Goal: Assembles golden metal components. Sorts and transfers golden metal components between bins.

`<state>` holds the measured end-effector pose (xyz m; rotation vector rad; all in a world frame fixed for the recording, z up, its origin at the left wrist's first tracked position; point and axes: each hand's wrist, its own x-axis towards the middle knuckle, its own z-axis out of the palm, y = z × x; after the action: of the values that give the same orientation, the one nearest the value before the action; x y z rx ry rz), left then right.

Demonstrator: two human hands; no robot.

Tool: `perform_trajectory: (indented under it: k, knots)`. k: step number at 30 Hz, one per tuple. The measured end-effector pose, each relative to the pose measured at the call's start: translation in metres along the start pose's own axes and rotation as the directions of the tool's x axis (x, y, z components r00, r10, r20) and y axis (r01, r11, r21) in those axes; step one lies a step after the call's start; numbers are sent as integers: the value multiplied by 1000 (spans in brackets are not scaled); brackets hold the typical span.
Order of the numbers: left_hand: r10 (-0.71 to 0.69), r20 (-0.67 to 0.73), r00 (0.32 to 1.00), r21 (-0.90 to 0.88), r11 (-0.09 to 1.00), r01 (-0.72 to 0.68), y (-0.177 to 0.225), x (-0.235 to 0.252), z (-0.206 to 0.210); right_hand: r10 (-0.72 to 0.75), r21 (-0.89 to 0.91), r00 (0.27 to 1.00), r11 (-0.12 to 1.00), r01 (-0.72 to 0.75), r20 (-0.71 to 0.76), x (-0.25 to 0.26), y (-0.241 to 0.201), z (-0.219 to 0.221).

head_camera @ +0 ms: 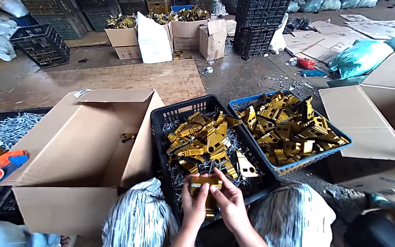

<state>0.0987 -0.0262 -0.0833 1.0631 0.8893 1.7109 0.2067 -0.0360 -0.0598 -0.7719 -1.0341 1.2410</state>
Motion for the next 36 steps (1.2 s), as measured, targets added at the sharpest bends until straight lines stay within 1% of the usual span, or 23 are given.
perform_trajectory:
  k: [3, 7, 9, 11, 14, 16, 18, 20, 21, 23, 24, 26, 27, 28, 30, 31, 33, 36]
  knots:
    - [-7, -4, 1000, -10, 1000, 7, -1, 1, -1, 2, -29, 1000, 1000, -1, 23, 1, 0, -3]
    - [-49, 14, 999, -47, 998, 50, -4, 0, -1, 2, -14, 999, 1000, -2, 37, 3, 0, -9]
    - [-64, 30, 998, -35, 997, 65, -4, -1, -2, -5, -3, 999, 1000, 6, 46, 3, 1, -13]
    - [-76, 59, 995, -31, 996, 78, -3, -1, -3, -6, 11, 999, 1000, 5, 53, 3, 3, -17]
    - [-122, 152, 981, -15, 992, 125, 5, 5, -9, -31, -9, 998, 999, 32, 56, 2, 3, -23]
    - [-120, 189, 975, 79, 991, 107, 12, 7, -12, -113, -103, 992, 988, 119, 58, -1, 1, -28]
    - [-90, 212, 973, 250, 968, 35, 19, 7, -18, -221, -229, 971, 944, 236, 91, -7, -3, -34]
    - [-75, 260, 963, 374, 927, -28, 28, 5, -27, -295, -356, 941, 872, 336, 166, -12, -11, -42]
    - [-82, 300, 950, 419, 907, -54, 34, 2, -33, -305, -412, 926, 831, 373, 222, -16, -16, -47]
    - [-119, 402, 908, 507, 854, -113, 46, -8, -49, -276, -494, 895, 757, 427, 350, -26, -24, -59]
    - [-162, 451, 878, 551, 824, -132, 51, -16, -56, -242, -541, 881, 714, 445, 406, -32, -25, -64]
    - [-253, 524, 813, 607, 781, -148, 49, -36, -65, -142, -625, 871, 643, 442, 470, -43, -21, -71]
    - [-271, 544, 794, 607, 781, -150, 43, -48, -65, -76, -644, 870, 642, 416, 487, -48, -18, -73]
    - [-255, 549, 796, 583, 800, -146, 34, -60, -63, -10, -645, 863, 660, 386, 505, -52, -16, -71]
    - [-171, 501, 849, 513, 849, -131, 17, -75, -55, 67, -631, 854, 705, 326, 516, -54, -15, -63]
    - [-159, 472, 867, 473, 876, -96, 14, -75, -53, 66, -623, 861, 718, 310, 504, -52, -16, -58]
    - [-216, 437, 873, 400, 916, 27, 15, -69, -57, 14, -622, 888, 718, 311, 460, -48, -17, -52]
    - [-296, 371, 880, 324, 929, 176, 18, -59, -59, -81, -646, 898, 667, 370, 432, -39, -18, -49]
